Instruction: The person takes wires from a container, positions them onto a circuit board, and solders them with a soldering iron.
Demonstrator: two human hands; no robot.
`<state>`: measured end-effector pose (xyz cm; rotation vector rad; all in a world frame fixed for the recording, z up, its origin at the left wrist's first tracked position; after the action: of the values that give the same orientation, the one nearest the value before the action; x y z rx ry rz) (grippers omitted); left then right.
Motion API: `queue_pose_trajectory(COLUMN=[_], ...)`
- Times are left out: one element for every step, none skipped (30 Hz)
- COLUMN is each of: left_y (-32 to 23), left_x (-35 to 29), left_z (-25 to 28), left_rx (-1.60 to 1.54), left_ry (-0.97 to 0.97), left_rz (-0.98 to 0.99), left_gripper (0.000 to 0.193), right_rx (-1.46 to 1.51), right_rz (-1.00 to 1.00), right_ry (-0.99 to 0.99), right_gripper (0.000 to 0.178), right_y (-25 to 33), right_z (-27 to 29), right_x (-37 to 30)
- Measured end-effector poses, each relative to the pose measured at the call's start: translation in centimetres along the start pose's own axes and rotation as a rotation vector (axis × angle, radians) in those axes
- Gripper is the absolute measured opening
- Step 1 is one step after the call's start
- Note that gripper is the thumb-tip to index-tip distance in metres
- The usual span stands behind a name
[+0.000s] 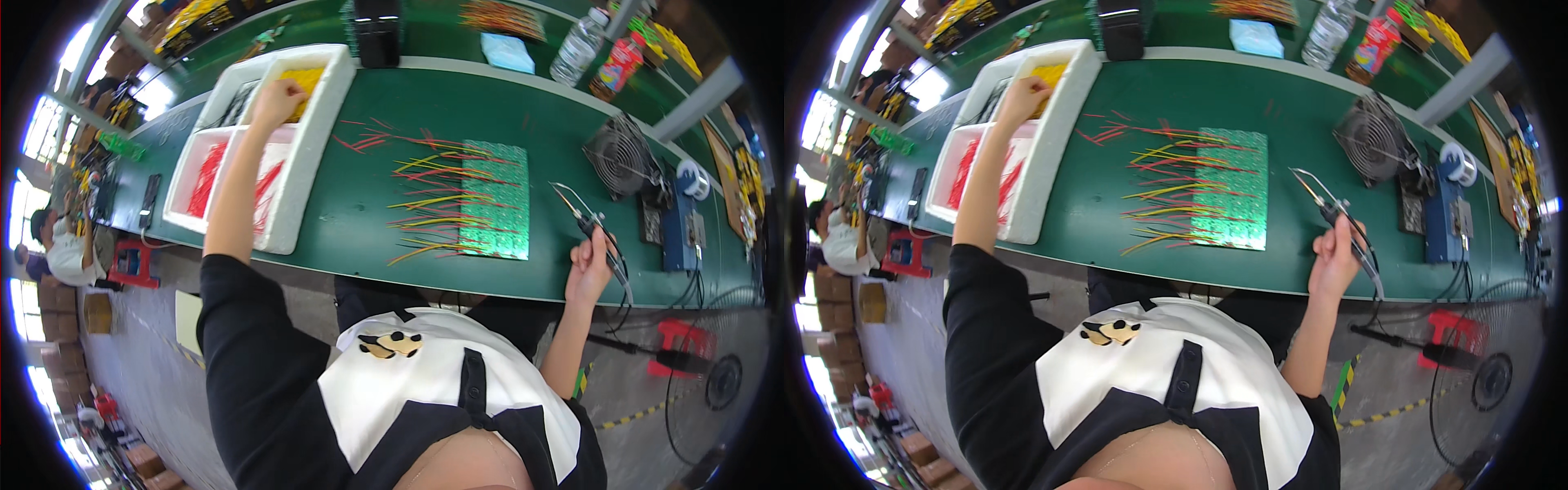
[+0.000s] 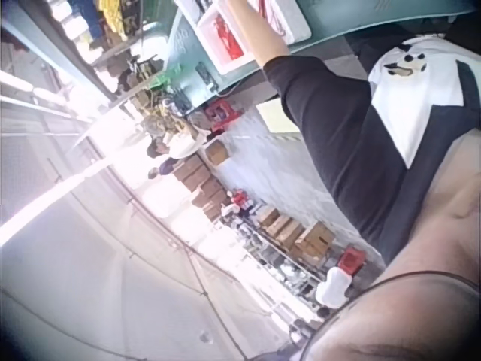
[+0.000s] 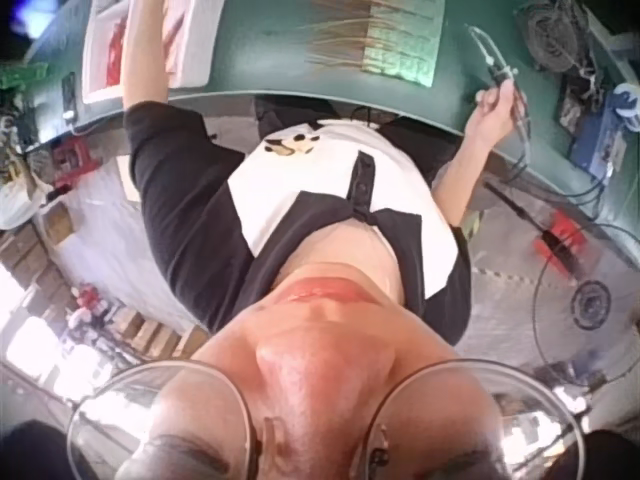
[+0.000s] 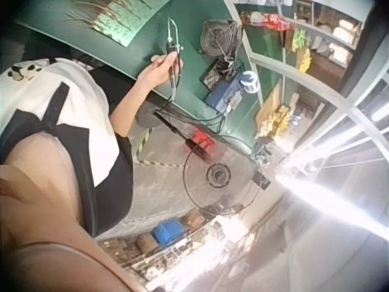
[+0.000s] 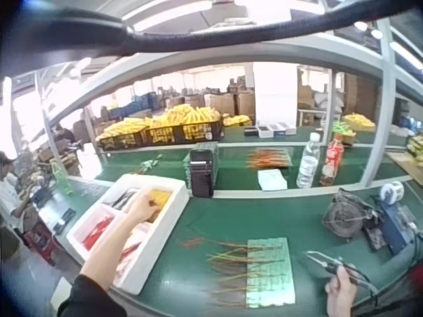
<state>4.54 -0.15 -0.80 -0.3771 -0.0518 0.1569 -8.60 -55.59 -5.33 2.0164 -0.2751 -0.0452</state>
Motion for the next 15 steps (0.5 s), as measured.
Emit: queue_pose_trajectory(left_y=[0.7,0.9,0.1,-0.7,-1.1,-1.3,-1.3,-1.3,-1.7,-1.6,-1.2,-0.8,0.0,0.4,0.8], left_x=[0.0,0.1,-0.2,-0.6,-0.9,-0.8,-0.7,-0.8,-1.1,-1.0,-1.0,-1.0,-0.8,-0.7,-0.7], left_z=[0.3,0.4,0.5,0.7,0.9,1.0,1.1,1.2,1.3,1.2,1.3,1.4,1.3,1.7,1.9], left_rx=[-0.026,-0.053,-0.016,0.022,0.082,0.074,0.076,0.082,0.099,0.096,0.075,0.054,0.053,-0.002,-0.056], left_ry=[-0.019,-0.040,-0.081,-0.124,-0.119,-0.115,-0.110,-0.106,-0.130,-0.127,-0.152,-0.177,-0.174,-0.215,-0.254], left_rz=[-0.030,-0.058,-0.041,-0.023,0.019,0.012,0.022,0.034,0.040,0.039,0.042,0.045,0.050,0.029,0.009], left_gripper=[0.020,0.020,0.020,0.020,0.018,0.018,0.017,0.016,0.015,0.015,0.015,0.014,0.014,0.013,0.012], right_rx=[-0.004,-0.007,-0.012,-0.024,-0.029,-0.033,-0.040,-0.033,-0.026,-0.029,-0.044,-0.058,-0.061,-0.069,-0.078], right_rz=[-0.002,-0.005,0.001,0.001,0.005,0.008,0.011,0.014,0.016,0.016,0.012,0.007,0.003,0.000,-0.004], right_ry=[0.012,0.024,-0.008,0.008,0.005,0.003,-0.002,0.005,0.012,0.010,0.011,0.011,0.013,0.020,0.026], right_gripper=[0.008,0.008,0.008,0.009,0.009,0.010,0.010,0.010,0.010,0.010,0.010,0.010,0.010,0.010,0.010], right_y=[0.0,0.0,0.0,0.1,0.1,0.1,0.2,0.1,0.1,0.2,0.3,0.4,0.2,0.1,0.0], right_z=[-0.1,-0.2,-0.4,-0.5,-0.5,-0.4,-0.1,-0.1,-0.1,-0.1,-0.2,-0.3,-0.3,-0.2,-0.2], right_x=[0.0,0.1,0.1,0.0,0.0,0.1,0.0,-0.1,-0.1,-0.1,-0.1,-0.2,-0.4,-0.3,-0.2])
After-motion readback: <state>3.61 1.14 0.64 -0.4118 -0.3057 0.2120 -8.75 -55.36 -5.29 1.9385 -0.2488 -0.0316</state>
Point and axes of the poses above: each hand's wrist, its own x-axis towards the middle knuckle, its own z-axis out of the back of the hand, y = z × x, the point moved 5 cm from there along x, towards the middle knuckle, and after that the axes turned 10 degrees about y, right-handed, at the moved point
